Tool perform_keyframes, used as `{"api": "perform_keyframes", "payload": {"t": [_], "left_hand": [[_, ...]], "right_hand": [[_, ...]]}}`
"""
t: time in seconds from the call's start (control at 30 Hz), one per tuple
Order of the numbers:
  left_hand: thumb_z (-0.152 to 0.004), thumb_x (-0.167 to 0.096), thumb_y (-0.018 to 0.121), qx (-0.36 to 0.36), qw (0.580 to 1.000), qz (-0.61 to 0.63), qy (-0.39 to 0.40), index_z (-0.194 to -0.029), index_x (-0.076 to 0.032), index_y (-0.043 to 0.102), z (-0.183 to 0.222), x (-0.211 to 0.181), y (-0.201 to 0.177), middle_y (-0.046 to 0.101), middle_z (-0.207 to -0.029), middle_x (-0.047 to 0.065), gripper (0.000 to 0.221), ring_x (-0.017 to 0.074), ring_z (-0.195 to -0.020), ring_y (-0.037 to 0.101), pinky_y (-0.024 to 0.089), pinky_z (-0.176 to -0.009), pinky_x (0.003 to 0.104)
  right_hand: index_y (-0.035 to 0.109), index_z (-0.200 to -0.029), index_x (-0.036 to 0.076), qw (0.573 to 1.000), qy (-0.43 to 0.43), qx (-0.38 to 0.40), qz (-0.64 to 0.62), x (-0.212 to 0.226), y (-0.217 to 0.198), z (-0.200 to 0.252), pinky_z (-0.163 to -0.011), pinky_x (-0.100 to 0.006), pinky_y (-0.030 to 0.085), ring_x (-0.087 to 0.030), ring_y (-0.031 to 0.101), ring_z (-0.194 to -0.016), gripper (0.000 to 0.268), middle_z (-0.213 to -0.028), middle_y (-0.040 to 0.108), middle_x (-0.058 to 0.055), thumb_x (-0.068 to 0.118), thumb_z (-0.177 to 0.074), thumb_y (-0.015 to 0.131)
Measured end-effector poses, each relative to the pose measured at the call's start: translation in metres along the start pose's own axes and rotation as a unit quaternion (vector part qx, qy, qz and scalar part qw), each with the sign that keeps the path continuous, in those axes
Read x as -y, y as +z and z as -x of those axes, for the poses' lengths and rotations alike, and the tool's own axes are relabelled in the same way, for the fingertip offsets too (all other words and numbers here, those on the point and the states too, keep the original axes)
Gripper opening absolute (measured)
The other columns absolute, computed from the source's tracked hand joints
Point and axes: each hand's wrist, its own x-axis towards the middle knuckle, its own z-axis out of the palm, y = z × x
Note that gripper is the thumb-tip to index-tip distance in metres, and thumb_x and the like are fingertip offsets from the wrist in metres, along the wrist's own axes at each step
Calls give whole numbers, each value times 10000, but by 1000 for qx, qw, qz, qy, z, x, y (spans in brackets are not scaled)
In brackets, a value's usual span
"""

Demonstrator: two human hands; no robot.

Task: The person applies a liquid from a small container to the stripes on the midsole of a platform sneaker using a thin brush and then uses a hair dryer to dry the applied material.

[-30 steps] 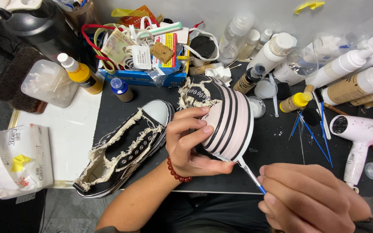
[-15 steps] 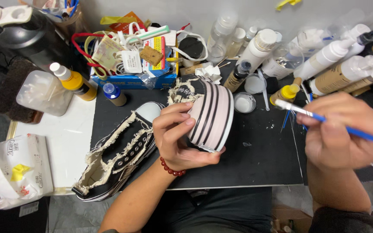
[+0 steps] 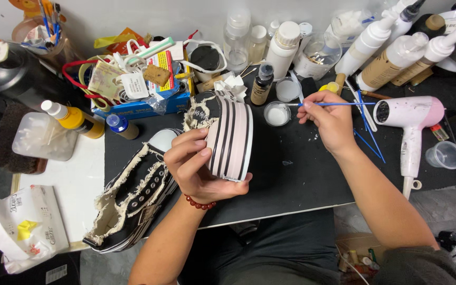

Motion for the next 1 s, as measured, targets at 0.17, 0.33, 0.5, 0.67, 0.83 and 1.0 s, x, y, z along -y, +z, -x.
{"api": "perform_keyframes", "payload": {"t": [0.17, 0.33, 0.5, 0.67, 0.83, 1.0], "left_hand": [[-718, -547, 867, 1, 1000, -13, -2, -1206, -107, 470, 2, -2, 1, 432, -1152, 104, 767, 328, -1066, 617, 563, -909, 436], [-714, -572, 860, -7, 1000, -20, 3, -1211, -103, 463, 7, -2, 2, 430, -1147, 106, 790, 332, -1058, 620, 567, -906, 441], [-710, -578, 861, -10, 1000, -22, 3, -1210, -104, 460, 9, -3, 0, 422, -1144, 103, 797, 334, -1052, 614, 566, -905, 444], [-707, -572, 869, -8, 1000, -22, 3, -1209, -104, 462, 11, -1, -1, 422, -1145, 103, 798, 332, -1045, 619, 565, -894, 439], [-694, -574, 868, -11, 1000, -22, 6, -1206, -106, 462, 11, -2, 1, 419, -1141, 99, 804, 327, -1037, 612, 562, -889, 442], [-698, -548, 886, -7, 1000, -20, 4, -1207, -106, 455, 12, -1, 0, 415, -1147, 98, 799, 328, -1048, 616, 557, -901, 446]], "right_hand": [[603, -1063, -27, 999, 46, -3, -27, -6, -5, -3, -702, -316, 598, -200, 704, -786, 116, -906, 694, -148, 22, -968, 648], [622, -1048, -41, 997, 72, -15, -4, -10, -1, -1, -675, -304, 593, -195, 708, -760, 131, -908, 707, -152, 32, -958, 683], [657, -1030, -52, 997, 61, -35, 42, -10, 6, 0, -658, -281, 593, -163, 703, -739, 152, -892, 717, -138, 45, -933, 723], [682, -996, -47, 995, 39, -31, 85, -12, 11, 3, -643, -250, 572, -128, 687, -726, 136, -871, 721, -112, 37, -916, 754], [683, -994, -60, 989, 39, -21, 138, -14, 14, 3, -627, -246, 553, -137, 677, -722, 153, -876, 722, -127, 34, -911, 771], [594, -1214, -64, 992, 109, -17, 59, -6, 12, 8, -697, -268, 578, -177, 722, -805, 380, -956, 745, -157, 39, -879, 742]]}}
